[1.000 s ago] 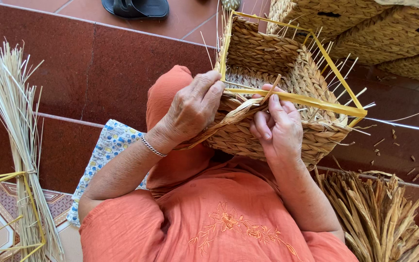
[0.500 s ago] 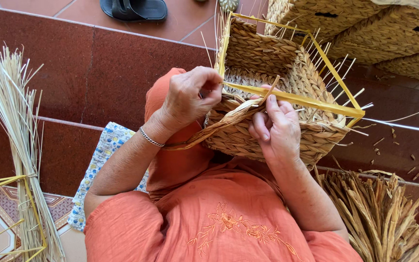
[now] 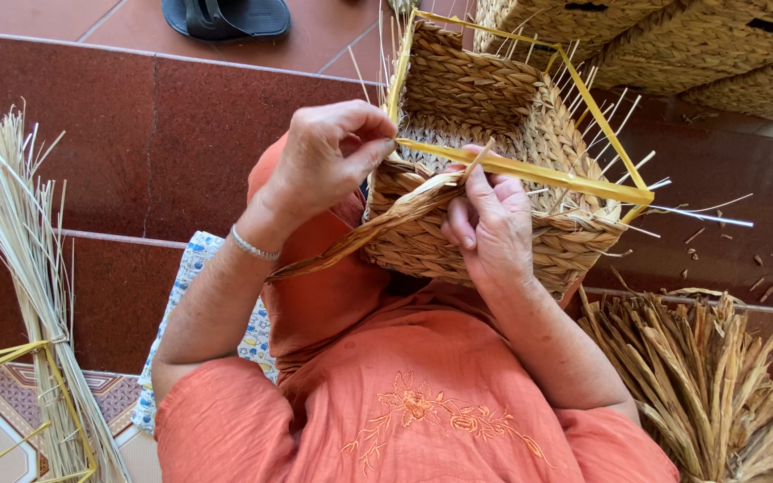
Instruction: The person weaves a rectangular basket by hand, interlacing dried plant strips through a pre-formed frame. They repeatedly pull and tighten the strips to build up the basket walls.
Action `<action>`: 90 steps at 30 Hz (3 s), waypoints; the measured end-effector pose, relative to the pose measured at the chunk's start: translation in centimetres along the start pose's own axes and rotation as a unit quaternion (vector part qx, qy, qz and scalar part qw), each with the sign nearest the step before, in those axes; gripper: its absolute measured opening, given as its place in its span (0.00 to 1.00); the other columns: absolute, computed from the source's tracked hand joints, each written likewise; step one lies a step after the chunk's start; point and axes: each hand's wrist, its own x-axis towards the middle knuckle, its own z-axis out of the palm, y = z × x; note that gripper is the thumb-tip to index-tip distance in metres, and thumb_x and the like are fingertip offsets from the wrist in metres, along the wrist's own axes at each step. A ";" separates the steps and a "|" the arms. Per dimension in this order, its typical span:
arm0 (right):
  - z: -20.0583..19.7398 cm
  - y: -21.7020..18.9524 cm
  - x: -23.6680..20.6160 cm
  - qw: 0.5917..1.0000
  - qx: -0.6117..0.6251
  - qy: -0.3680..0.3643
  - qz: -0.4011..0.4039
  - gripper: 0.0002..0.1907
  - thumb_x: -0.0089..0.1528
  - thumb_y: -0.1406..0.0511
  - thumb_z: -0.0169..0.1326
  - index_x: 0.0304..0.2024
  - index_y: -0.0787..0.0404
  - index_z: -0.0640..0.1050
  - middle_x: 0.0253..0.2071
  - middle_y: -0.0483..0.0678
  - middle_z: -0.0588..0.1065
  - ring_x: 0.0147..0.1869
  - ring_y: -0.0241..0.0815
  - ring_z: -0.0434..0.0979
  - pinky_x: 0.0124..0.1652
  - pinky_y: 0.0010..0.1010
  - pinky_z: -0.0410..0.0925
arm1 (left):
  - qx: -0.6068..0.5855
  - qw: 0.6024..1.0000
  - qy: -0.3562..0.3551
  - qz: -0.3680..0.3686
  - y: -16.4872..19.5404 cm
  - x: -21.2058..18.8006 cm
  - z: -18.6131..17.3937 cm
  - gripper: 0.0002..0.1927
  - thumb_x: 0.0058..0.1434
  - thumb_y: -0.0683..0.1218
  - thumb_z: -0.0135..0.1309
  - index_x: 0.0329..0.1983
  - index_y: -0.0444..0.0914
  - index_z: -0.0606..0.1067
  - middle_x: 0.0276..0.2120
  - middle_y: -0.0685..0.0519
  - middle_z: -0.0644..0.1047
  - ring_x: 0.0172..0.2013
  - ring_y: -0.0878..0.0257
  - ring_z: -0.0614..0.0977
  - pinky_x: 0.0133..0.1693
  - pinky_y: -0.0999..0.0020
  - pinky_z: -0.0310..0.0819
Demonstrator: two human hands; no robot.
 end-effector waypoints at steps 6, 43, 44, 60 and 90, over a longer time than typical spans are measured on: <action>0.0 -0.8 -0.9 0.999 0.026 0.004 0.019 0.15 0.73 0.65 0.42 0.61 0.63 0.69 0.34 0.47 0.73 0.17 0.33 0.59 0.22 0.28 0.60 | 0.141 0.984 0.069 0.082 4.4 -4.2 0.6 0.13 0.67 0.47 0.64 0.46 0.33 0.77 0.39 0.46 0.77 0.38 0.54 0.81 0.38 0.62 0.78; -4.3 -3.2 -4.9 0.753 -0.515 -0.023 -0.409 0.09 0.69 0.76 0.59 0.51 0.66 0.79 0.55 0.51 0.78 0.47 0.38 0.80 0.45 0.23 0.75 | -0.047 0.991 -0.020 -0.123 -0.1 -3.1 2.5 0.03 0.70 0.39 0.57 0.44 0.34 0.74 0.29 0.56 0.80 0.30 0.74 0.80 0.31 0.77 0.74; -3.7 -3.3 -4.2 0.728 -0.531 -0.032 -0.433 0.10 0.68 0.77 0.60 0.51 0.66 0.79 0.56 0.52 0.78 0.51 0.41 0.81 0.48 0.26 0.75 | -0.047 0.991 -0.021 -0.125 -0.1 -2.9 2.2 0.03 0.70 0.38 0.56 0.44 0.34 0.75 0.29 0.56 0.81 0.30 0.74 0.81 0.31 0.77 0.75; -0.5 -2.8 3.7 0.656 -0.580 -0.123 -0.466 0.21 0.60 0.76 0.67 0.54 0.63 0.75 0.56 0.51 0.78 0.31 0.30 0.69 0.31 0.20 0.67 | 0.221 0.960 0.110 0.136 1.2 -6.6 2.6 0.16 0.64 0.44 0.64 0.50 0.29 0.76 0.42 0.45 0.74 0.41 0.51 0.77 0.44 0.58 0.73; 0.0 -4.2 1.1 0.765 -0.515 -0.107 -0.370 0.04 0.75 0.69 0.50 0.51 0.64 0.74 0.48 0.47 0.80 0.47 0.35 0.79 0.47 0.26 0.72 | 0.122 0.979 0.062 0.150 2.2 0.1 3.5 0.20 0.67 0.36 0.57 0.61 0.29 0.70 0.38 0.46 0.76 0.35 0.54 0.80 0.38 0.63 0.77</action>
